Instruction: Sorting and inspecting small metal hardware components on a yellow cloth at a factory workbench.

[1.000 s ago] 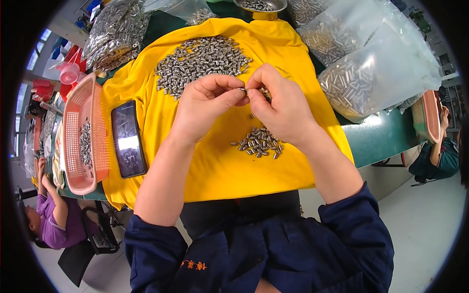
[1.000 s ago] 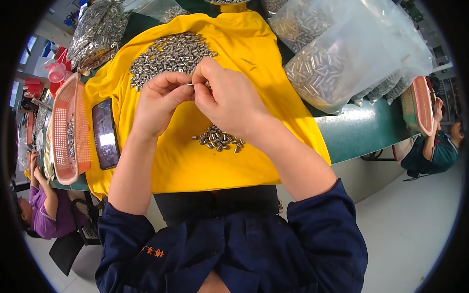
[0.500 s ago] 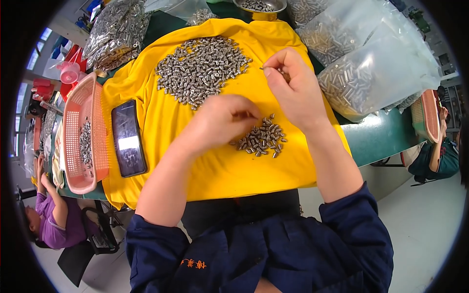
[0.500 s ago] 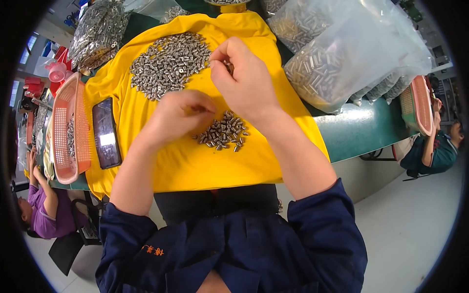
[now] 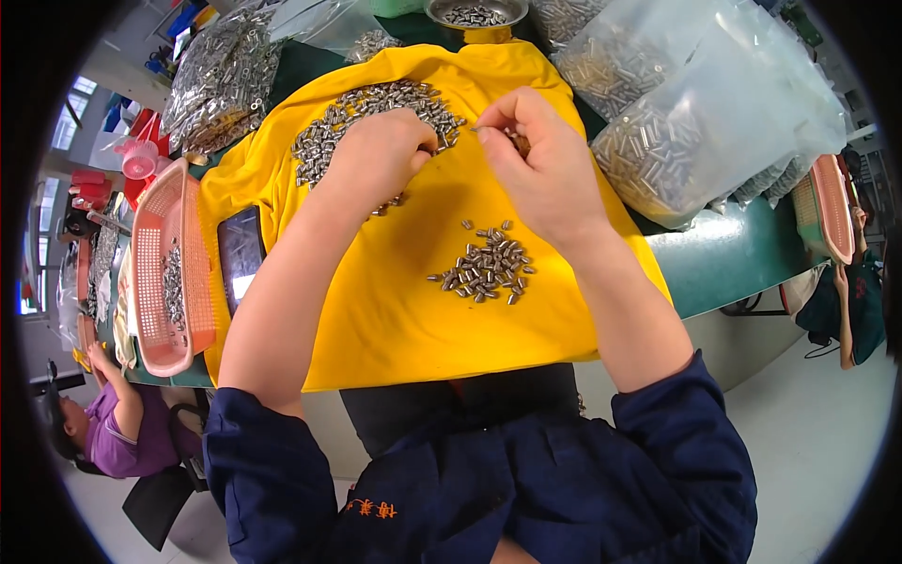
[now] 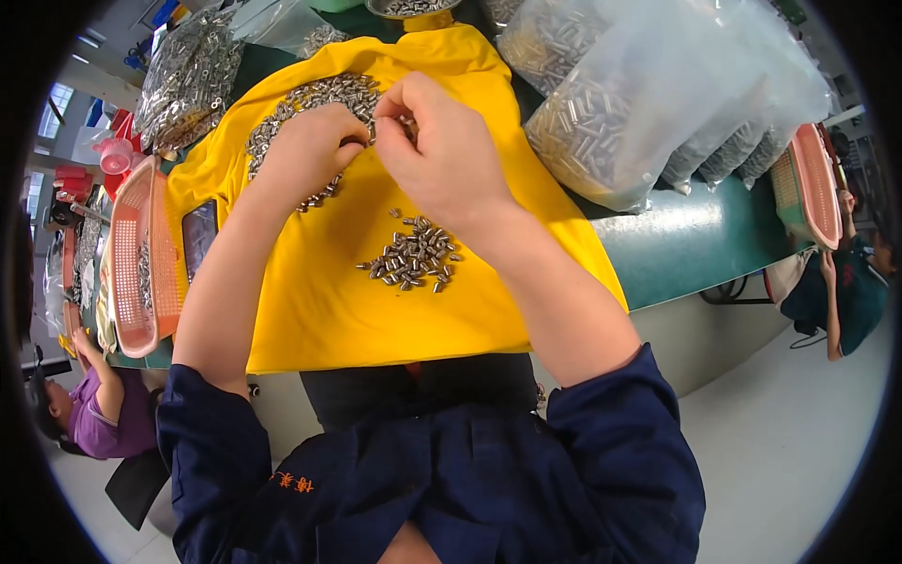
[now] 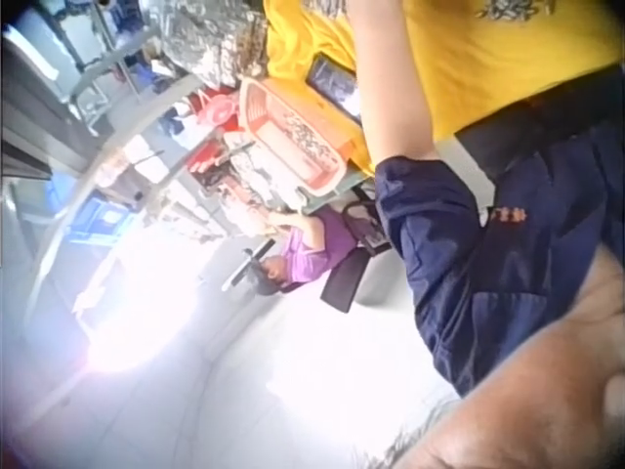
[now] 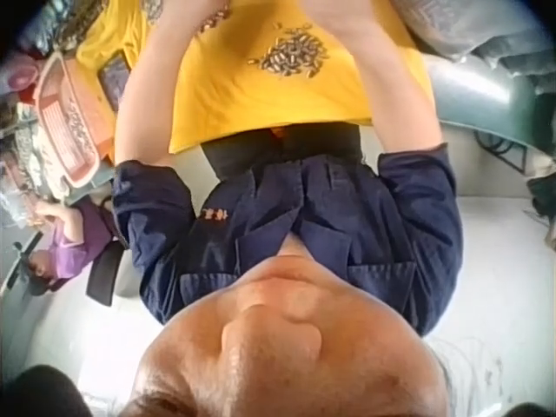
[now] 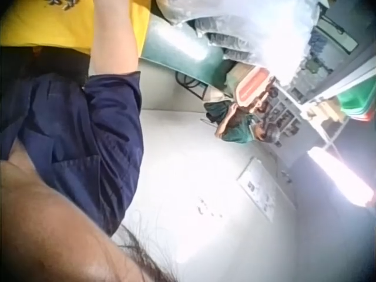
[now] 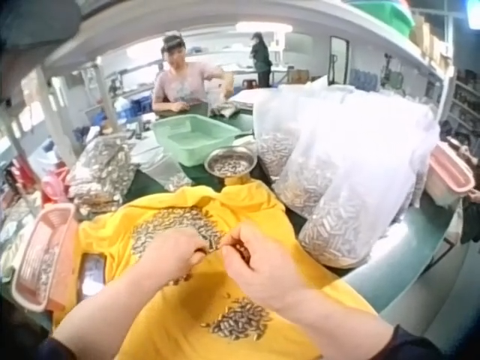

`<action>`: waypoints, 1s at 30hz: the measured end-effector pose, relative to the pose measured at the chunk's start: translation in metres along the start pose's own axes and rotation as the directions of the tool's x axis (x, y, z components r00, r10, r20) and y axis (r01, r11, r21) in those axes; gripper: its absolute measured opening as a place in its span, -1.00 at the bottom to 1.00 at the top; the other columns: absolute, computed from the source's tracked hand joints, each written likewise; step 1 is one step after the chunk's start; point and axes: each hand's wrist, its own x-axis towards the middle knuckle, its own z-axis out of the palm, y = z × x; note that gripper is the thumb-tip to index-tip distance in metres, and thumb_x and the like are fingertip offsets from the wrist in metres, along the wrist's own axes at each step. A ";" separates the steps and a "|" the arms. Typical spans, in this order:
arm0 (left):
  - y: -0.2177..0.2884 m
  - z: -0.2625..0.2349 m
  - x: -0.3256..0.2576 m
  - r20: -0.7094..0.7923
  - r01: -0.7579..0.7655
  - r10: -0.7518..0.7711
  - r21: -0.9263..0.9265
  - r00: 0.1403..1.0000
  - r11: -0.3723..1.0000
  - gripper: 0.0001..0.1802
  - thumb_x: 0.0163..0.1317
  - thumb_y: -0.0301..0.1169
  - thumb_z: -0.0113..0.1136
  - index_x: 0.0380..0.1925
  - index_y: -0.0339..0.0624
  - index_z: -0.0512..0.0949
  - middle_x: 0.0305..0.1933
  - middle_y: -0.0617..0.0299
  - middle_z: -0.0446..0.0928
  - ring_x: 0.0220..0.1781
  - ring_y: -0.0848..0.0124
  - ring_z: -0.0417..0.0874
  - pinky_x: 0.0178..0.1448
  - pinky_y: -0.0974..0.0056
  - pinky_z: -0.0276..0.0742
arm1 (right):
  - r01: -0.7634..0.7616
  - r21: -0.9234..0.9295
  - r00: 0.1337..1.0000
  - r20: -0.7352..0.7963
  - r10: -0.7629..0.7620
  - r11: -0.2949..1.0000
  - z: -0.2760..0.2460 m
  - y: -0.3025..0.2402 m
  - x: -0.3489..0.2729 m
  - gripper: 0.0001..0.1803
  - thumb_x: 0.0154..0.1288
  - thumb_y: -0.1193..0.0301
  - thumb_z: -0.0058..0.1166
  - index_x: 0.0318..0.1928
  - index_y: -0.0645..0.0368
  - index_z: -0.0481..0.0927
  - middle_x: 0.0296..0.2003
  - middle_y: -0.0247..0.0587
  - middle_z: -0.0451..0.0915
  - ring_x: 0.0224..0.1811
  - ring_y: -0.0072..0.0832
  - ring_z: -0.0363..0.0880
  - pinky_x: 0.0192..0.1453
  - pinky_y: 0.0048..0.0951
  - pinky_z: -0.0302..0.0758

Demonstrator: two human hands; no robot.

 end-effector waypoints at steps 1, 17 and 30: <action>0.000 0.001 0.003 -0.004 -0.026 0.026 0.040 1.000 0.999 -0.91 -0.08 -0.42 0.06 -0.54 -0.15 0.50 -0.44 0.17 0.46 -0.30 0.21 0.48 -0.24 0.20 0.40 | 0.006 0.008 1.000 0.004 -0.006 1.000 0.000 0.000 0.000 -0.91 0.04 0.48 -0.07 -0.41 0.23 0.37 -0.58 -0.23 0.45 -0.58 -0.53 0.38 -0.47 -0.54 0.33; 0.018 -0.015 -0.004 0.067 0.133 -0.131 -0.035 0.989 0.990 -0.89 -0.08 -0.50 0.04 -0.49 -0.14 0.53 -0.43 0.18 0.48 -0.41 0.33 0.55 -0.28 0.31 0.45 | 0.033 -0.040 0.999 0.015 -0.033 0.999 -0.001 -0.002 0.000 -0.90 0.04 0.47 -0.08 -0.40 0.23 0.38 -0.59 -0.21 0.46 -0.58 -0.48 0.40 -0.46 -0.50 0.34; 0.029 -0.003 -0.041 0.162 0.185 -0.319 -0.982 0.934 0.043 -0.82 0.02 -0.57 0.13 -0.30 -0.32 0.50 -0.36 0.24 0.52 -0.31 0.51 0.55 -0.16 0.46 0.46 | -0.115 -0.044 0.948 0.293 0.123 0.992 -0.001 0.001 -0.001 -0.98 0.08 0.52 -0.13 -0.43 0.20 0.34 -0.56 -0.47 0.29 -0.53 -0.75 0.16 -0.47 -0.70 0.17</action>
